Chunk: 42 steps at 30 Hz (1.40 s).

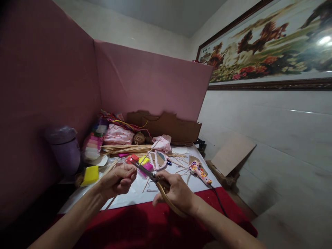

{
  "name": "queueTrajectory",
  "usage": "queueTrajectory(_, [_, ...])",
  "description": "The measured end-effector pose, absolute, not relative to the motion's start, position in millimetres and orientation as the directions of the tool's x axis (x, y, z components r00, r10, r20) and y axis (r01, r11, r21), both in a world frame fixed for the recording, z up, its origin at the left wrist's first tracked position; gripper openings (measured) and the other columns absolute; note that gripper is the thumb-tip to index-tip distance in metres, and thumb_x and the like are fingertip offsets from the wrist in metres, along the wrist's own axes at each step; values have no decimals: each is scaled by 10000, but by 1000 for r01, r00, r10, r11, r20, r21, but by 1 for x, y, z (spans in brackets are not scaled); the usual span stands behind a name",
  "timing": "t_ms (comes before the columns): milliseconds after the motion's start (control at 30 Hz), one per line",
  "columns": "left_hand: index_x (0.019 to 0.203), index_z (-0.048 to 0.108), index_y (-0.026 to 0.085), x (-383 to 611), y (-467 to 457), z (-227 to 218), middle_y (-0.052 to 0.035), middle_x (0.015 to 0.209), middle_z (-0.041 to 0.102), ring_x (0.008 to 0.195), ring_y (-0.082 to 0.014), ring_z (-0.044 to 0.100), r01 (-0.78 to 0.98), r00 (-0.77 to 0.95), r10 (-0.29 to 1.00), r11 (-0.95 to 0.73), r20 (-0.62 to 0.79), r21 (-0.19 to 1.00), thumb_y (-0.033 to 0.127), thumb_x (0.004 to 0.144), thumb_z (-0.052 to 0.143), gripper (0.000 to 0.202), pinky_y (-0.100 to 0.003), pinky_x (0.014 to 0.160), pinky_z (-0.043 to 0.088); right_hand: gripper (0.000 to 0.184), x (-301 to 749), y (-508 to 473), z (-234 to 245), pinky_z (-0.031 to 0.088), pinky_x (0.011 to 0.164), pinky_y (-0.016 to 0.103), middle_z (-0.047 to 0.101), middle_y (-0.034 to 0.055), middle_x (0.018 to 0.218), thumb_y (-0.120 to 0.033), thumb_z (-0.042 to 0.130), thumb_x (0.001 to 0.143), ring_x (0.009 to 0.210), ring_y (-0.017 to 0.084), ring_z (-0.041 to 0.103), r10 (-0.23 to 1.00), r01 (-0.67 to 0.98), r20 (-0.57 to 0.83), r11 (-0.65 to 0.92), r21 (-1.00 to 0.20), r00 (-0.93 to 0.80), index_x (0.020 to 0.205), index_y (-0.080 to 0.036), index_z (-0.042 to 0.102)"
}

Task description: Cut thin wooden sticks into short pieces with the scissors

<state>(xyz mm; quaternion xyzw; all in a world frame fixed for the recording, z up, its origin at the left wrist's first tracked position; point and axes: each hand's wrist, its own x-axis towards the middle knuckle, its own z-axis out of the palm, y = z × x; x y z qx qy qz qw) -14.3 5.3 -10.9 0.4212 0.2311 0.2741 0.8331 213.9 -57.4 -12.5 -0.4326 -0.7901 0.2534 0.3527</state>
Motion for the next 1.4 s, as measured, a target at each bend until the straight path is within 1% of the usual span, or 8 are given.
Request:
queueTrajectory(167, [674,488,133,-17,15,-8,92,421,345,288,17,183,-558,449,890,347,-77,754,209,733,629,171,-101,284,120,330,212,-51,-27,323,495,201,493,-59,570,-371,713,656,523,96,426,974,474,197,228,-850,-115,876,-179,560])
queueTrajectory(300, [677,497,130,-16,19,-10,78,428,396,284,15,211,-562,336,942,212,-13,800,237,710,658,196,-106,283,127,383,230,-19,-44,305,428,223,565,-21,575,-433,622,695,432,114,433,973,410,54,-44,-911,225,954,-160,546])
queueTrajectory(367, [657,492,132,-12,17,-11,74,422,408,286,14,218,-530,309,951,167,5,831,271,671,697,248,-108,286,126,320,239,-4,-49,359,477,235,614,12,653,-346,623,677,510,143,520,950,485,122,-34,-874,286,931,-158,572])
queueTrajectory(633, [611,469,145,-2,9,-12,78,408,399,287,7,216,-433,237,969,42,68,900,385,615,731,356,-134,299,92,227,204,-5,-55,397,667,254,674,86,852,-192,517,735,790,205,613,957,890,284,81,-449,56,943,-152,598])
queueTrajectory(967, [605,502,143,5,2,-12,87,396,356,320,-13,245,-246,162,975,-112,155,963,447,656,682,357,-161,340,125,68,177,29,-61,366,570,281,651,100,741,-159,560,767,683,206,594,831,994,552,104,-39,-66,757,-163,627])
queueTrajectory(1067, [573,503,149,6,2,-15,66,414,384,359,-37,293,-120,103,958,-256,269,959,446,693,647,351,-182,366,186,103,174,15,-48,383,586,291,613,93,715,-169,552,794,686,202,565,694,979,695,188,76,-188,722,-164,626])
queueTrajectory(1233, [580,540,159,4,0,-22,38,501,423,477,-74,357,193,74,831,-555,552,809,355,780,574,282,-213,481,264,228,171,-16,-9,378,895,395,610,113,1035,-220,515,840,1014,239,518,302,861,877,464,206,-373,1038,-156,609])
queueTrajectory(1400, [612,564,171,2,-1,-26,31,507,447,474,-83,377,452,137,719,-657,681,602,287,807,542,227,-229,535,267,303,175,-15,8,241,1044,477,616,88,1125,-209,496,858,1133,242,476,343,808,801,522,272,-491,1149,-158,565])
